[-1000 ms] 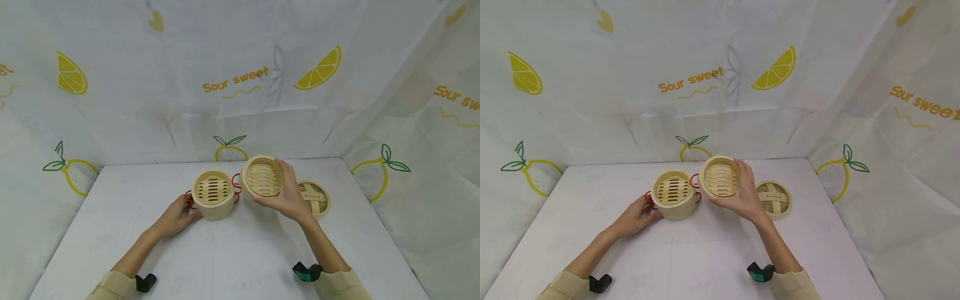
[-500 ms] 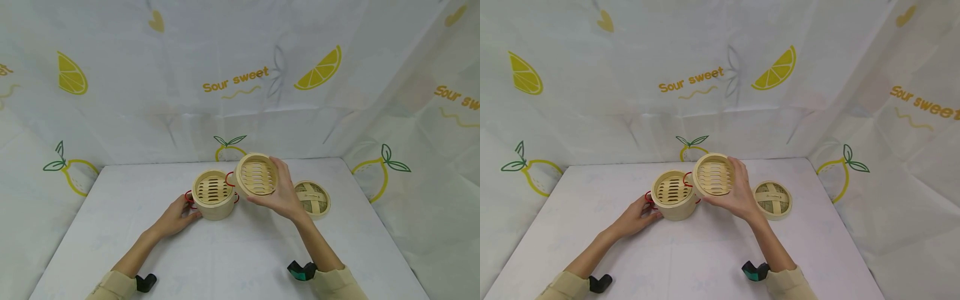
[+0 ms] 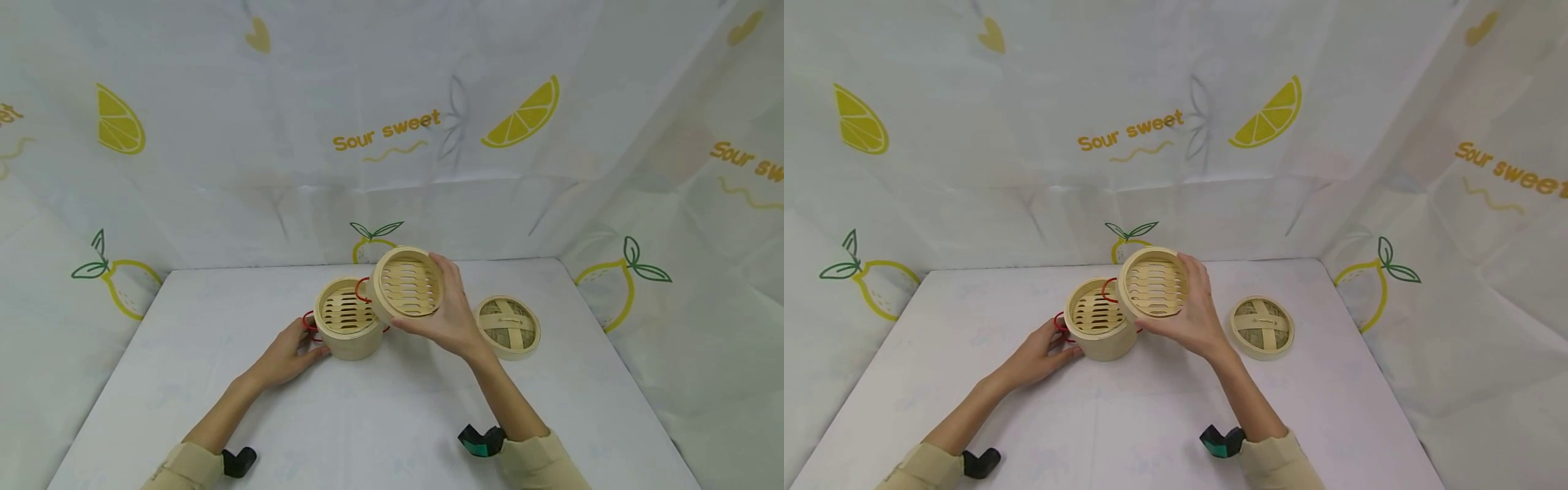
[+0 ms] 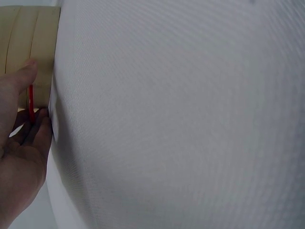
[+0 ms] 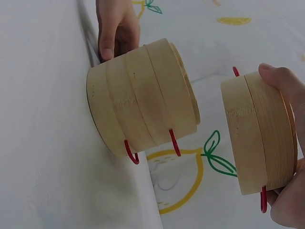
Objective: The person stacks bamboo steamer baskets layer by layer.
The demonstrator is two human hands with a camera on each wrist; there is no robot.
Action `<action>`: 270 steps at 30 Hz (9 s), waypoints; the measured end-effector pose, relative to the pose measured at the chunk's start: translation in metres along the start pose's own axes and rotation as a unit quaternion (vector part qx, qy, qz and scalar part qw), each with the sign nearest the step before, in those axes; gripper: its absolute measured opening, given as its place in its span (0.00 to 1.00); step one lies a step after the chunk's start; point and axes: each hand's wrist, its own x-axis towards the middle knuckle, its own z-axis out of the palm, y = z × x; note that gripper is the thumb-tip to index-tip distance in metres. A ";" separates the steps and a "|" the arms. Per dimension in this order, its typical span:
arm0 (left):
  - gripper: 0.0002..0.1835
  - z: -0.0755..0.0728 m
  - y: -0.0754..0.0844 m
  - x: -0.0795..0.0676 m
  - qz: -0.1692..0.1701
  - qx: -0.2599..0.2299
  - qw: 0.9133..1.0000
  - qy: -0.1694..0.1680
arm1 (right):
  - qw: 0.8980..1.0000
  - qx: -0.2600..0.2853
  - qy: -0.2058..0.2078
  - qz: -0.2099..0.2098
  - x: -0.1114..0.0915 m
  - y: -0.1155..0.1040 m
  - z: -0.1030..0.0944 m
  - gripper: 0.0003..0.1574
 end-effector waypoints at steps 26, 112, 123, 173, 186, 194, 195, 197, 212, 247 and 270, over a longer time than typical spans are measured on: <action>0.35 0.001 -0.002 0.000 -0.011 -0.010 1.000 -0.004 | 1.000 0.025 -0.003 -0.013 0.004 -0.012 0.026 0.83; 0.30 0.001 0.002 -0.001 -0.012 0.011 1.000 0.017 | 0.999 0.013 -0.024 -0.030 0.010 -0.025 0.084 0.81; 0.29 0.001 0.003 -0.001 -0.021 0.004 1.000 0.013 | 0.999 -0.004 -0.034 -0.015 0.014 -0.028 0.086 0.82; 0.29 0.001 0.003 -0.001 -0.021 0.014 1.000 0.013 | 0.995 -0.056 -0.074 0.031 0.020 -0.032 0.086 0.82; 0.29 0.001 0.002 -0.001 -0.018 0.019 1.000 0.009 | 0.995 -0.066 -0.072 0.022 0.019 -0.029 0.086 0.83; 0.29 0.001 0.003 -0.001 -0.015 0.026 0.999 0.014 | 0.995 -0.064 -0.077 0.015 0.018 -0.028 0.085 0.84; 0.29 0.001 0.003 -0.001 -0.015 0.026 0.999 0.014 | 0.995 -0.064 -0.078 0.015 0.018 -0.027 0.085 0.84; 0.29 0.001 0.003 -0.001 -0.015 0.027 0.999 0.014 | 0.995 -0.065 -0.081 0.012 0.018 -0.027 0.084 0.84; 0.28 0.003 -0.002 -0.001 -0.007 0.027 0.999 0.022 | 0.994 -0.064 -0.092 -0.008 0.017 -0.026 0.077 0.84; 0.30 0.001 -0.001 -0.002 -0.014 0.025 0.999 0.016 | 0.996 -0.036 -0.050 -0.060 0.001 -0.026 0.039 0.81; 0.31 0.002 0.000 0.001 -0.016 0.023 1.000 0.004 | 0.995 -0.023 -0.016 -0.098 -0.013 -0.013 0.011 0.70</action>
